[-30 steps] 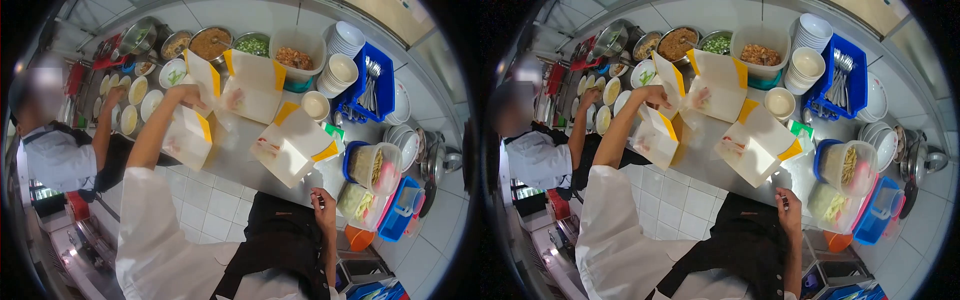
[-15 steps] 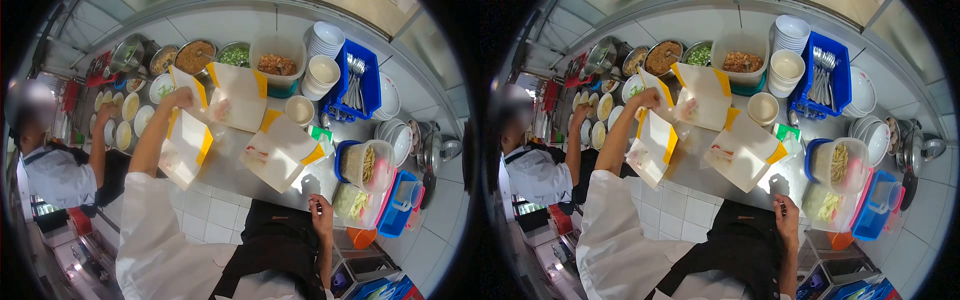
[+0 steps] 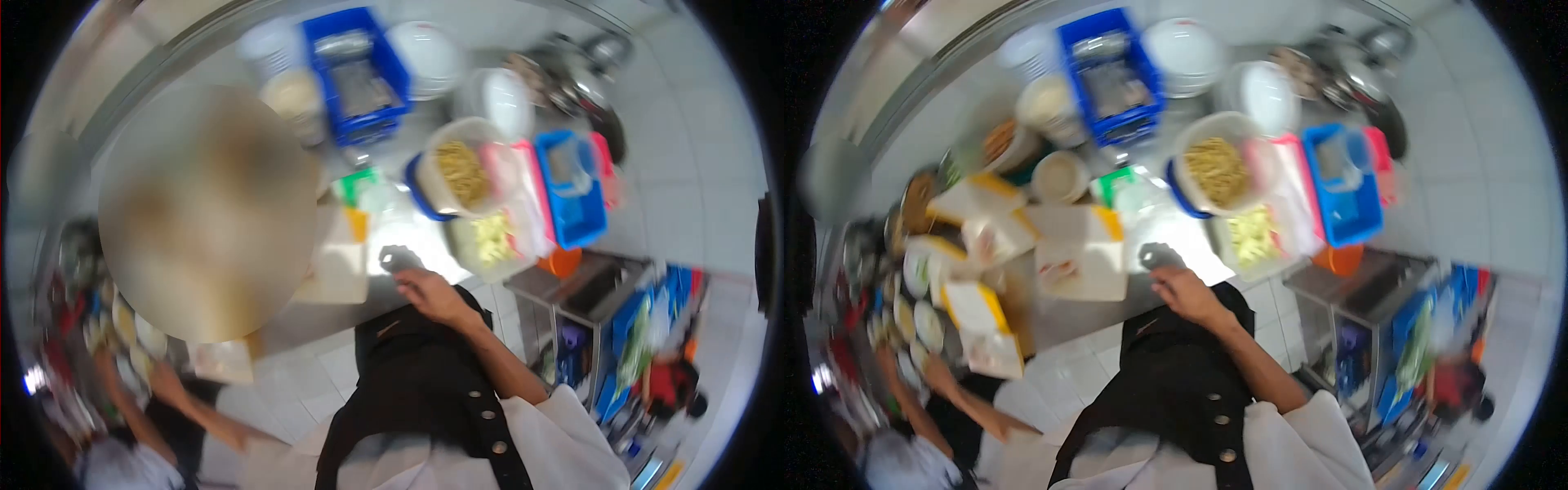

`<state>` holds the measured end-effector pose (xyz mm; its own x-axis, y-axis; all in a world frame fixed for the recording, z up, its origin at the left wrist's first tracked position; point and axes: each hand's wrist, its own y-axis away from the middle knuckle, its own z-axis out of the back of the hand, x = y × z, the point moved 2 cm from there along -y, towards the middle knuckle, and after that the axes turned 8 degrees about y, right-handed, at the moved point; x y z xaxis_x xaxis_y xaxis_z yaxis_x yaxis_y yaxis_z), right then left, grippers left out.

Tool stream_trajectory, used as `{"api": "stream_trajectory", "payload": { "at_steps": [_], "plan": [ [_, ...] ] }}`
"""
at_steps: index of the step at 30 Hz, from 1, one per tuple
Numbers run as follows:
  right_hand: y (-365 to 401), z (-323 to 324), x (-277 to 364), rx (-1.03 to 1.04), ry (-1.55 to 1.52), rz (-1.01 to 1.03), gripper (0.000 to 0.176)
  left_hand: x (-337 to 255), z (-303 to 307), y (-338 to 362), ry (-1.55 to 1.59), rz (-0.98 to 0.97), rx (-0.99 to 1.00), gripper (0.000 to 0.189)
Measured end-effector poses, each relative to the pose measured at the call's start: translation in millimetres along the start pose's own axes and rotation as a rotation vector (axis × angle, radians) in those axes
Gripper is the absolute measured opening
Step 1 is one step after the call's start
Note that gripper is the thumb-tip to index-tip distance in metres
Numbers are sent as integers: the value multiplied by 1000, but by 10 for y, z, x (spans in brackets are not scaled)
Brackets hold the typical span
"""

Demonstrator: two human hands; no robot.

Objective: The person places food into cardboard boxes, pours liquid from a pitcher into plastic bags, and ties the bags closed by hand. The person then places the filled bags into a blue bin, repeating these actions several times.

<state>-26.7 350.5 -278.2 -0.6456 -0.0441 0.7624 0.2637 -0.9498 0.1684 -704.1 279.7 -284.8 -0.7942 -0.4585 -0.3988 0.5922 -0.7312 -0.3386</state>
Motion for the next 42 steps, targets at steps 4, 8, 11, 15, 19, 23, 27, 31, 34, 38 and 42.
{"api": "stream_trajectory", "payload": {
  "at_steps": [4, 8, 11, 15, 19, 23, 27, 31, 34, 38, 42],
  "plan": [
    [236, 592, 273, 94, -50, -179, 27, -378, 176, 1081, 38, 611, 14, 36],
    [631, 1392, 169, 376, -574, -258, 28, -806, -11, 1303, 107, 751, 155, 38],
    [810, 2076, -351, -111, -315, -370, 19, -1040, -148, 1388, 147, 818, 270, 39],
    [851, 2638, -1472, -870, 118, -607, 45, -1298, -184, 1595, 155, 948, 382, 41],
    [433, 2725, -2085, -1076, 280, -599, 64, -1854, -1, 1624, 131, 975, 343, 43],
    [282, 2784, -2094, -1115, 182, -445, 66, -2841, 148, 1727, 354, 505, 64, 44],
    [390, 2854, -2516, -1084, 67, -334, 43, -4310, 118, 2073, 421, 93, -79, 33],
    [552, 3281, -2576, -915, -231, -383, 35, -6017, -330, 2638, 729, -60, 110, 18],
    [622, 3657, -2632, -882, -209, -222, 35, -7123, -622, 3351, 654, -375, 601, 22],
    [865, 4357, -2791, -956, -228, -268, 30, -7946, -951, 3826, 379, -744, 966, 37],
    [1035, 4970, -2838, -1014, -411, -215, 29, -7942, -1374, 4183, 57, -850, 905, 36]
  ]
}}
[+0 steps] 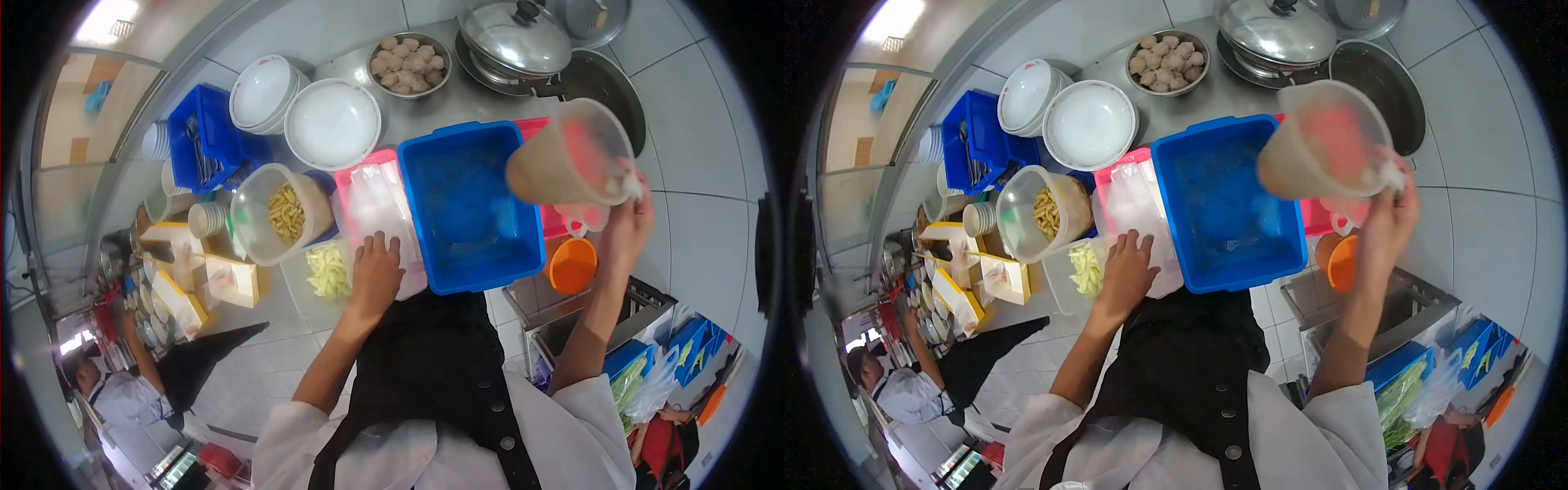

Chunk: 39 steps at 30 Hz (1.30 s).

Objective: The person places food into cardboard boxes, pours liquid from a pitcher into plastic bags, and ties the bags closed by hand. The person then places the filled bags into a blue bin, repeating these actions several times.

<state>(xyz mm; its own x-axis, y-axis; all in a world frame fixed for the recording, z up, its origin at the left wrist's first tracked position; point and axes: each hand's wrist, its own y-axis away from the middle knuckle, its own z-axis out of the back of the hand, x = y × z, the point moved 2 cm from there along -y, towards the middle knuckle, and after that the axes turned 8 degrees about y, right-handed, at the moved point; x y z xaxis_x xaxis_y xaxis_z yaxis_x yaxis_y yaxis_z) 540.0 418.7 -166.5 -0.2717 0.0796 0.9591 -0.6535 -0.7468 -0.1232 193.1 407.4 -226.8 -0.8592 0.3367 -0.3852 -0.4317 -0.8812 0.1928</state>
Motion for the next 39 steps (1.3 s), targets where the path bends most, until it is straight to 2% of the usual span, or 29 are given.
{"api": "stream_trajectory", "payload": {
  "at_steps": [1, 3, 7, 9, 10, 12, 15, 16, 17, 18, 20, 21, 22, 24, 25, 27, 28, 29, 30, 31, 32, 33, 34, 35, 36, 38, 39],
  "plan": [
    [-86, 59, -3, -30, -3, -6, 29, 73, -149, -12, 5, 11, -7, 36],
    [-284, 194, -208, -58, 25, 19, 29, 212, -457, -54, -94, 72, 110, 16],
    [-417, 142, -683, -179, 218, 60, 33, 246, -537, -99, 63, 94, 97, 13],
    [-452, 75, -854, -192, 225, 34, 31, 156, -405, -95, 179, 124, -33, 11],
    [-462, 38, -916, -203, 214, 2, 30, 87, -353, -115, 186, 123, -35, 11],
    [-447, -1, -1032, -182, 242, 5, 26, 3, -230, -112, 273, 82, -200, 18],
    [-439, -90, -1170, -137, 237, -4, 26, 115, -535, -93, 306, 35, -304, 24],
    [-424, -110, -1118, -74, 372, 36, 28, 112, -593, -62, 296, 51, -315, 24],
    [-403, -114, -1055, -17, 509, 79, 29, 80, -654, -25, 248, 69, -241, 28],
    [-377, -99, -992, -11, 501, 83, 29, 68, -694, 20, 202, 82, -166, 32],
    [-329, -70, -882, 41, 760, 147, 32, 35, -598, 92, 242, 79, -118, 36],
    [-378, 37, -1071, 70, 826, 266, 35, 12, -560, 120, 293, 59, -64, 35],
    [-351, 87, -1049, 74, 823, 276, 35, 8, -547, 128, 346, 39, -13, 34],
    [-293, 109, -908, -45, 1299, 552, 39, 71, -567, 135, 379, 77, -11, 30],
    [-248, -41, -721, -39, 1293, 571, 39, 106, -584, 146, 491, 63, -44, 28],
    [45, -480, -306, 20, 81, -129, 39, 170, -608, 133, 603, 50, -92, 25],
    [288, -827, -476, 192, 396, 531, 32, 168, -629, 127, 687, -3, -92, 23],
    [552, -1260, 65, 454, 462, 539, 29, 162, -655, 123, 770, -56, -87, 20],
    [770, -1660, 3, 686, 373, 496, 25, 190, -697, 113, 772, -55, -89, 20],
    [928, -2144, -333, 772, 311, 638, 25, 226, -743, 102, 799, -47, -110, 20],
    [1094, -2530, -423, 879, 437, 710, 25, 241, -768, 99, 825, -39, -133, 21],
    [1239, -2876, -553, 901, 633, 656, 22, 228, -778, 93, 826, -37, -140, 21],
    [1335, -3084, -592, 917, 826, 600, 19, 221, -781, 80, 855, -9, -240, 21],
    [1380, -3145, -632, 925, 820, 608, 19, 221, -773, 82, 881, 23, -340, 21],
    [1400, -3207, -661, 883, 876, 678, 23, 221, -804, 83, 877, 31, -351, 21],
    [1391, -3271, -589, 852, 926, 777, 27, 227, -861, 84, 681, 102, -482, 22],
    [1382, -3227, -589, 860, 993, 774, 34, 243, -917, 94, 752, 132, -434, 26]
  ]
}}
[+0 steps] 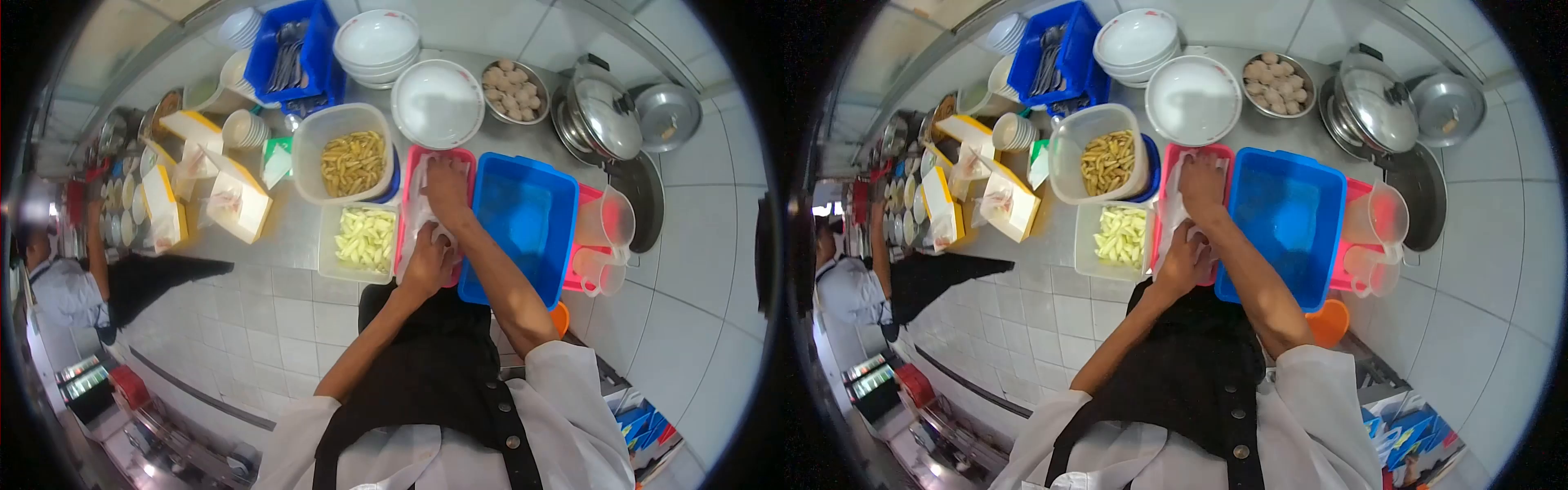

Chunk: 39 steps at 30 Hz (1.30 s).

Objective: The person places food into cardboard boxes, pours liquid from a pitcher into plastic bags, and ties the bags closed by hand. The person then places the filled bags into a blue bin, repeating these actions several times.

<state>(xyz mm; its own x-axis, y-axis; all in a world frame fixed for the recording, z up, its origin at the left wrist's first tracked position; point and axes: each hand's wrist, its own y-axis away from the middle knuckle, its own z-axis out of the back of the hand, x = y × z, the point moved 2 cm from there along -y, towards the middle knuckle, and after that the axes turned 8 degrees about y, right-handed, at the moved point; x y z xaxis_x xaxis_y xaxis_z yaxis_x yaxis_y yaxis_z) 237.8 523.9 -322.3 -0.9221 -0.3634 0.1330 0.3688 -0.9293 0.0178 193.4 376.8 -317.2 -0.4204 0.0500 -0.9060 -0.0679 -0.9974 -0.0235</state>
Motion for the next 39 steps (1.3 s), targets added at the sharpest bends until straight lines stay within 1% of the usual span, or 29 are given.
{"api": "stream_trajectory", "payload": {
  "at_steps": [1, 2, 6, 8, 9, 11, 13, 15, 17, 18, 19, 20, 21, 22, 23, 24, 25, 26, 27, 28, 29, 31, 32, 33, 34, 35, 37, 38, 39],
  "plan": [
    [60, 15, -26, 39, 52, -18, 42, 5, -9, 37, 8, 12, -17, 26],
    [73, 38, -50, 24, 37, -17, 54, 14, -19, 27, -24, 10, -4, 28],
    [21, 59, -118, 80, 23, -15, 57, 101, -68, 27, -72, -10, 3, 33],
    [7, 49, -166, 169, -38, -19, 51, 97, -60, 22, -75, -15, 10, 33],
    [-4, 37, -229, 170, -34, -19, 51, 91, -63, 23, -80, -20, 25, 33],
    [-31, 5, -316, 296, -336, 166, 39, 79, -56, 8, -80, -17, 29, 33],
    [-10, 41, -379, 302, -340, 172, 36, 67, -59, -4, -81, -10, 33, 32],
    [14, 217, -421, 313, -343, 187, 32, 44, -51, -37, -180, -49, -8, 34],
    [57, 584, -520, -5, -473, 139, 24, -12, -5, -193, -147, -13, 0, 34],
    [92, 780, -545, 3, -470, 144, 24, -18, 0, -272, -116, 20, 14, 34],
    [123, 1029, -576, -133, -474, 106, 21, 0, -10, -357, -113, 23, 9, 34],
    [181, 1231, -587, -268, -478, 64, 18, 5, -13, -433, -176, -4, -66, 31],
    [252, 1365, -546, -267, -477, 66, 18, 2, -12, -470, -240, -33, -141, 27],
    [330, 1468, -515, -225, -515, -66, 17, -86, 14, -481, -239, -35, -142, 27],
    [429, 1510, -499, -182, -552, -201, 17, -225, 83, -467, 93, 76, -200, 27],
    [551, 1426, -495, -185, -553, -206, 17, -329, 139, -449, 423, 186, -250, 27],
    [697, 1263, -465, -286, -426, -7, 20, -386, 188, -414, 420, 184, -241, 27],
    [842, 1119, -415, -380, -295, 189, 22, -378, 201, -346, 1075, 412, -206, 31],
    [940, 987, -315, -256, -295, 273, 25, -387, 163, -300, 1727, 645, -152, 35],
    [1030, 879, -201, -130, -296, 357, 28, -314, 119, -316, 1754, 614, -161, 40],
    [1106, 818, -143, -127, -301, 347, 28, -183, 57, -300, 1749, 625, -158, 40],
    [1194, 733, -105, -89, -652, 239, 30, 27, 58, -268, 1365, 751, -326, 34],
    [1206, 716, -123, -87, -655, 231, 30, 32, 76, -271, 1459, 684, -341, 31],
    [1187, 682, -184, -50, -765, 29, 31, 29, 48, -275, 1455, 691, -333, 31],
    [1166, 665, -234, -13, -870, -176, 31, 34, 27, -270, 1385, 680, -398, 30],
    [1129, 674, -235, -16, -872, -186, 31, 38, 12, -266, 1314, 668, -461, 29],
    [1042, 767, -246, -289, -648, -219, 35, 28, -3, -271, 1329, 628, -447, 29],
    [1009, 780, -286, -290, -648, -228, 35, 11, 4, -279, 1347, 581, -444, 28],
    [978, 777, -324, -228, -710, -212, 34, -2, 6, -276, 1345, 585, -438, 28]
  ]
}}
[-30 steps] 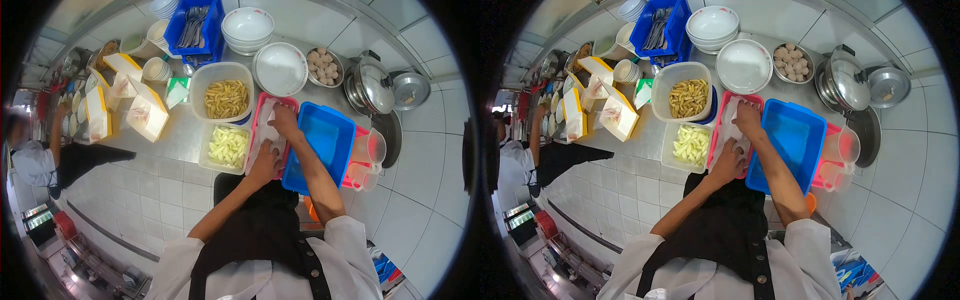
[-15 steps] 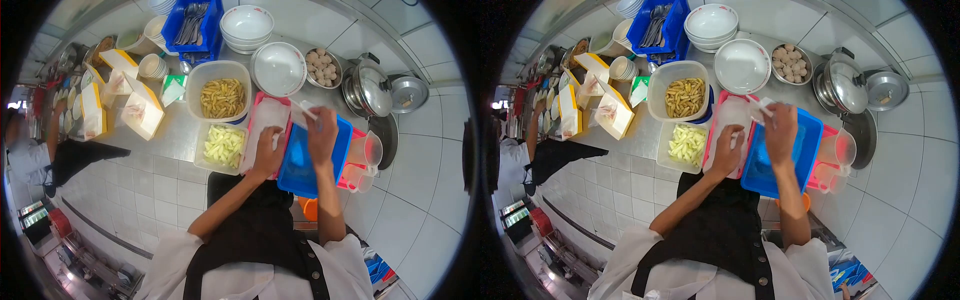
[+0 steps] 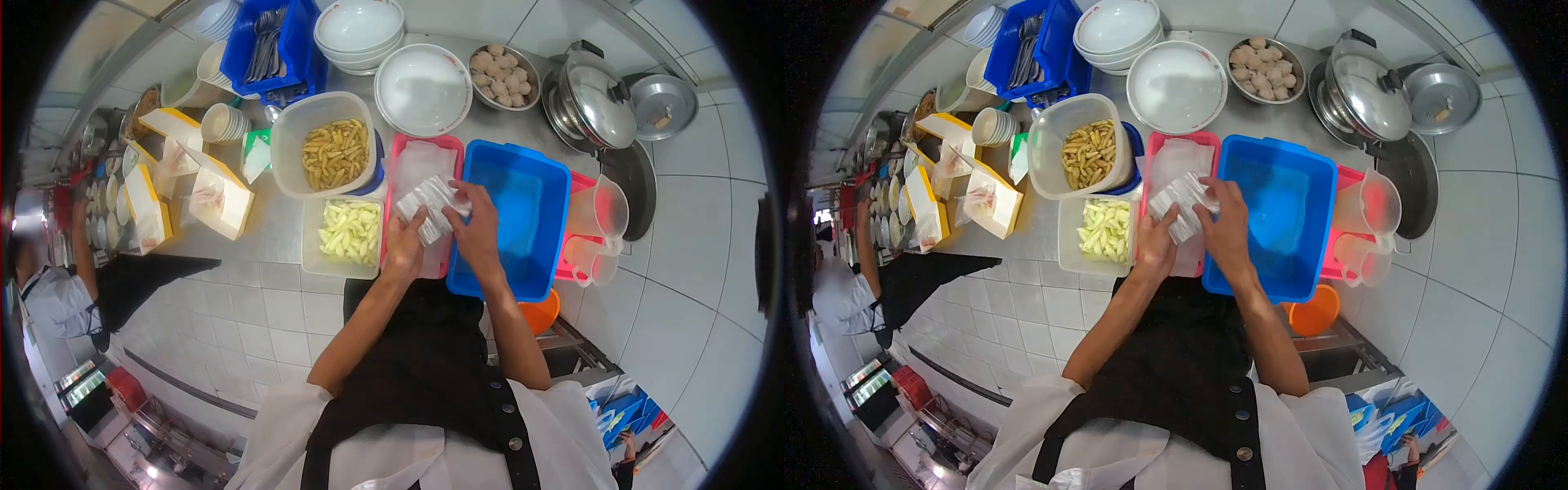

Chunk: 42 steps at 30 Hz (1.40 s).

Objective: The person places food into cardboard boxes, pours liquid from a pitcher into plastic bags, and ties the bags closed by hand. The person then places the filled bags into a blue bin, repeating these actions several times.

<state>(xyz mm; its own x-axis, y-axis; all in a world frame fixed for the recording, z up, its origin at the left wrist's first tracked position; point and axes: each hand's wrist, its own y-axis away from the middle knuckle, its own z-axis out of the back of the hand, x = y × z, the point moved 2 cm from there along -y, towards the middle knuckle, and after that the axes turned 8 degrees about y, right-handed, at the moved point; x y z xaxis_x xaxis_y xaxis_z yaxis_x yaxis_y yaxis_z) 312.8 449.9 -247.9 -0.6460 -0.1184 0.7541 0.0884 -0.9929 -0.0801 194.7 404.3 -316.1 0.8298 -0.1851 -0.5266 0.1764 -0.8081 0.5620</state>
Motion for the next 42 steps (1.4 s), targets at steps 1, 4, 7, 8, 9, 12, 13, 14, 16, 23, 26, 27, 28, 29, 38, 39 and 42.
{"api": "stream_trajectory", "payload": {
  "at_steps": [1, 4, 7, 8, 9, 12, 13, 14, 16, 23, 26, 27, 28, 29, 38, 39, 42],
  "plan": [
    [-41, 10, -10, 68, -55, -13, 34, -21, -18, 10, 8, -32, 1, 28],
    [-165, 79, 40, 39, -65, 7, 29, -86, -100, 83, 53, -53, -6, 27],
    [-350, -44, -106, 105, -107, 103, 24, -37, -17, 107, 60, -28, -63, 27],
    [-410, -80, -134, 106, -109, 102, 24, -2, 40, 101, 32, -14, -109, 28],
    [-451, -112, -143, 77, -18, 190, 22, 33, 99, 115, 31, -13, -113, 28],
    [-598, -233, -181, 50, 79, 253, 20, 36, 203, 218, 10, 43, -141, 29],
    [-631, -255, -169, 49, 90, 224, 21, 17, 217, 284, -40, 61, -110, 29],
    [-654, -260, -158, 53, 85, 225, 21, -2, 228, 347, -91, 80, -78, 29],
    [-687, -215, -55, 7, 266, 489, 22, -91, 173, 500, -165, 39, -13, 28],
    [-105, 134, 92, 464, -60, 77, 22, -451, -113, 619, -378, -143, 93, 19],
    [-41, 161, -90, 713, -348, -311, 19, -577, -177, 531, -449, -302, 79, 17],
    [-54, 213, -99, 563, -414, -324, 17, -601, -154, 496, -487, -366, 81, 16],
    [-64, 272, -97, 408, -479, -338, 15, -649, -156, 486, -494, -361, 90, 16],
    [-73, 308, -75, 394, -483, -343, 15, -700, -160, 482, -484, -343, 86, 16],
    [-357, 752, -59, 19, -640, -271, 16, -953, -351, 371, -1010, -467, 106, 20],
    [-372, 746, -56, 53, -537, -243, 22, -892, -329, 301, -1150, -510, 183, 31],
    [-333, 635, -61, 187, -477, -178, 33, -786, -682, 369, -1505, -964, 317, 44]
  ]
}}
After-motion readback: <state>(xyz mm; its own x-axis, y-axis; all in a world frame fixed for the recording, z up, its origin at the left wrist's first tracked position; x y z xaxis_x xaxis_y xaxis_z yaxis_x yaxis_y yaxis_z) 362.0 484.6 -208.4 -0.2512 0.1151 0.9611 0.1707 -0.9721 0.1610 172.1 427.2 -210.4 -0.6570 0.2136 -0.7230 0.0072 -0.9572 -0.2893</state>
